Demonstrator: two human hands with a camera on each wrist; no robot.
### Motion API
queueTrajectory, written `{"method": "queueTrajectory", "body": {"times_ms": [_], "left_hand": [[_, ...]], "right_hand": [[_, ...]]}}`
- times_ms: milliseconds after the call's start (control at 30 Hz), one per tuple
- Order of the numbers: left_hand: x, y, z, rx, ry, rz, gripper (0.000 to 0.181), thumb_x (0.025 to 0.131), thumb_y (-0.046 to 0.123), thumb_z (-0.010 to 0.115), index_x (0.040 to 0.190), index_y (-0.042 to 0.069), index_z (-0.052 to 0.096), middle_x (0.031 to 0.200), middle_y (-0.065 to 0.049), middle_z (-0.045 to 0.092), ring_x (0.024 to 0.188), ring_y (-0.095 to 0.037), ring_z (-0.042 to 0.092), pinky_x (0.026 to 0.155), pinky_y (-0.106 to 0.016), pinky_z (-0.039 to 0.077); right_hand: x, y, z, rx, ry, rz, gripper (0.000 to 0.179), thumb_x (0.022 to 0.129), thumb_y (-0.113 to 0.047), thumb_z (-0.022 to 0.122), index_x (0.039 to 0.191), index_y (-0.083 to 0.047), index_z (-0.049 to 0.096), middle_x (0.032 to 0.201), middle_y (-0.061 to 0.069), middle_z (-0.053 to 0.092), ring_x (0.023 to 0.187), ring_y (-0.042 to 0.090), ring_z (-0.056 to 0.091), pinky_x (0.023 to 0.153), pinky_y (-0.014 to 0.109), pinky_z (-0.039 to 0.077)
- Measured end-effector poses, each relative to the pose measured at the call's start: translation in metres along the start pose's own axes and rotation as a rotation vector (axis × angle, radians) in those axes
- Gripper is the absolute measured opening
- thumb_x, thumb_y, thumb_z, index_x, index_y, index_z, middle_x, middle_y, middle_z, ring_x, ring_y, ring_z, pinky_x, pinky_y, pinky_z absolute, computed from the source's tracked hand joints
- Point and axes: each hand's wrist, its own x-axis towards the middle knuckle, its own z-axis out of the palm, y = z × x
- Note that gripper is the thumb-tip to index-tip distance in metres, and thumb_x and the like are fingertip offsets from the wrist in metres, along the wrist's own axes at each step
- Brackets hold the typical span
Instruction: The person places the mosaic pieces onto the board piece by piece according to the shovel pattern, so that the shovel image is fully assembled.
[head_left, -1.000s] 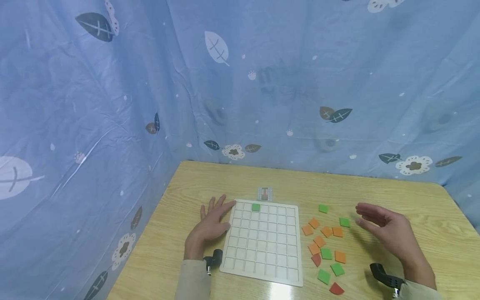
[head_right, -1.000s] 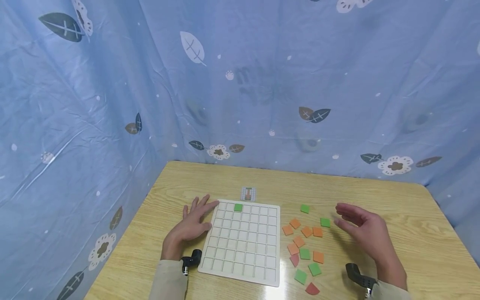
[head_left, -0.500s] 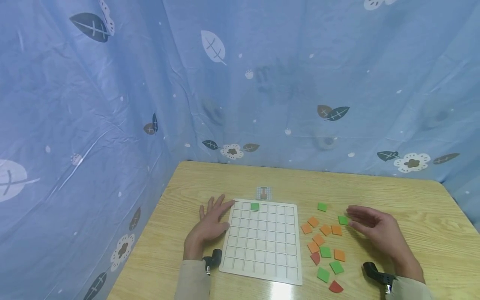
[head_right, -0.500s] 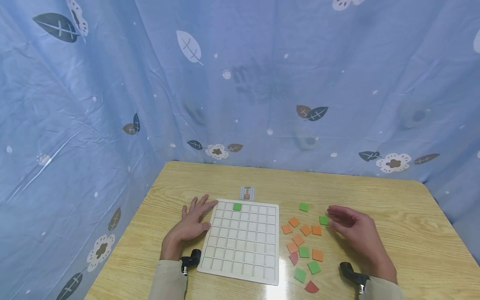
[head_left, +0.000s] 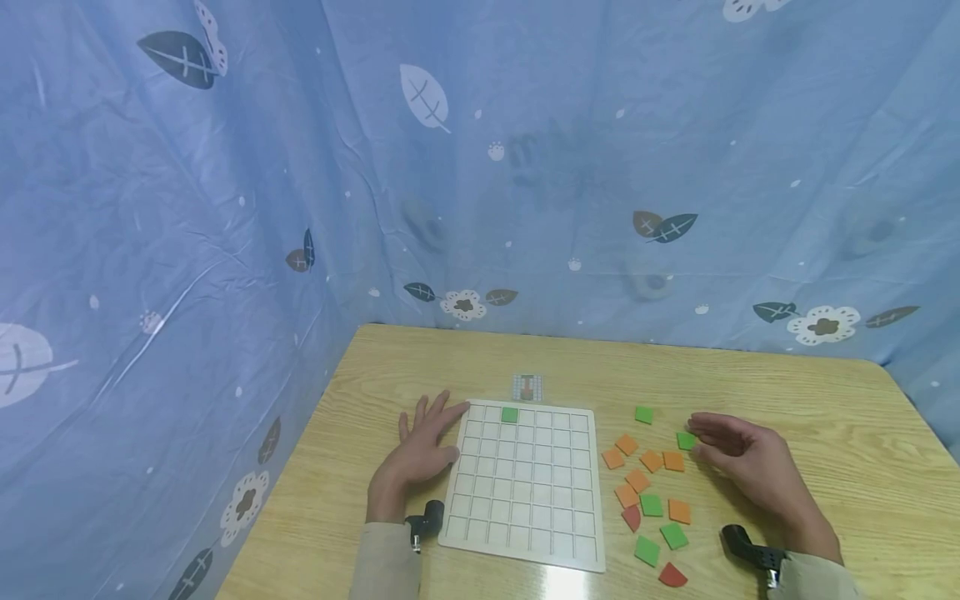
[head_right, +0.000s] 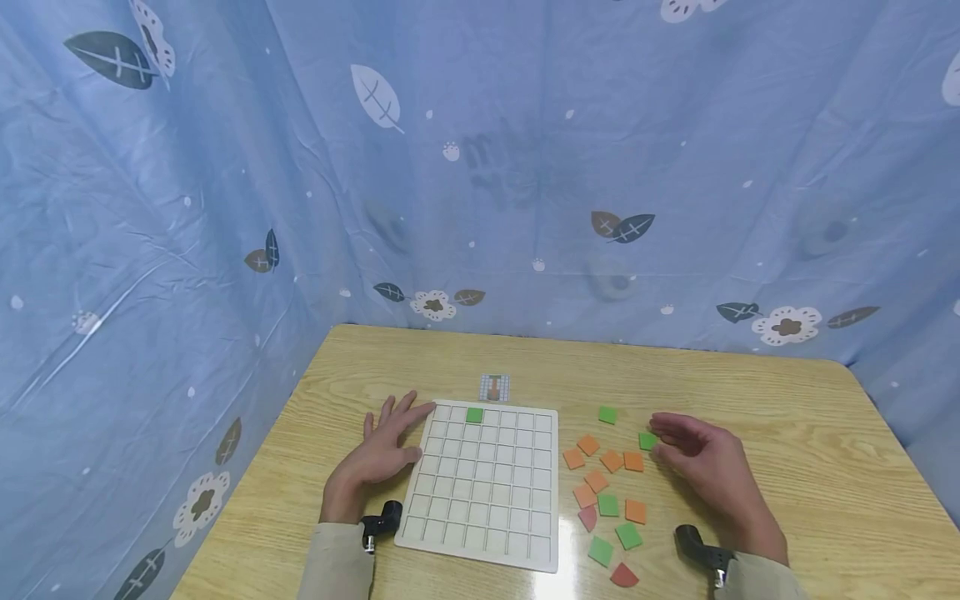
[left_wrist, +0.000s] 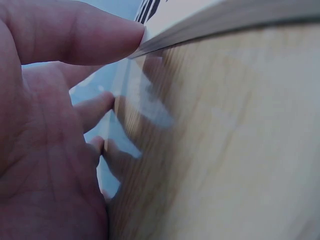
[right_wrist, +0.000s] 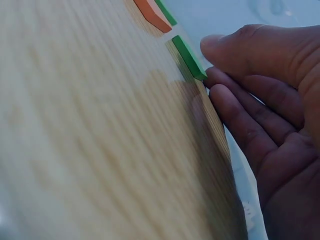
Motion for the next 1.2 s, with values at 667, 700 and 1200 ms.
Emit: {"method": "queueTrajectory", "body": {"times_ms": [667, 700, 1200], "left_hand": [[-0.0008, -0.0007, -0.0006, 0.008, 0.002, 0.003, 0.082, 0.086, 0.007, 0.063, 0.165, 0.023, 0.051, 0.184, -0.014, 0.020, 0.171, -0.045, -0.006, 0.131, -0.071, -0.017], [-0.0008, -0.0007, -0.0006, 0.008, 0.002, 0.003, 0.082, 0.086, 0.007, 0.063, 0.165, 0.023, 0.051, 0.184, -0.014, 0.020, 0.171, -0.045, -0.006, 0.131, -0.071, -0.017], [-0.0002, 0.0006, 0.0004, 0.008, 0.005, -0.002, 0.082, 0.085, 0.007, 0.063, 0.165, 0.024, 0.052, 0.184, -0.013, 0.020, 0.171, -0.045, -0.005, 0.131, -0.071, -0.016]], "right_hand": [[0.0001, 0.0012, 0.0036, -0.011, -0.016, -0.040, 0.048, 0.093, -0.005, 0.084, 0.139, -0.006, 0.071, 0.130, 0.019, 0.078, 0.109, -0.017, 0.067, 0.087, 0.005, 0.054], [0.0001, 0.0009, 0.0034, -0.019, -0.015, -0.040, 0.048, 0.093, -0.004, 0.084, 0.139, -0.007, 0.071, 0.130, 0.019, 0.079, 0.108, -0.017, 0.067, 0.086, 0.005, 0.054], [0.0000, -0.0009, 0.0046, -0.085, 0.028, -0.026, 0.042, 0.094, -0.004, 0.083, 0.135, -0.009, 0.074, 0.126, 0.015, 0.081, 0.103, -0.017, 0.066, 0.083, 0.004, 0.053]]}}
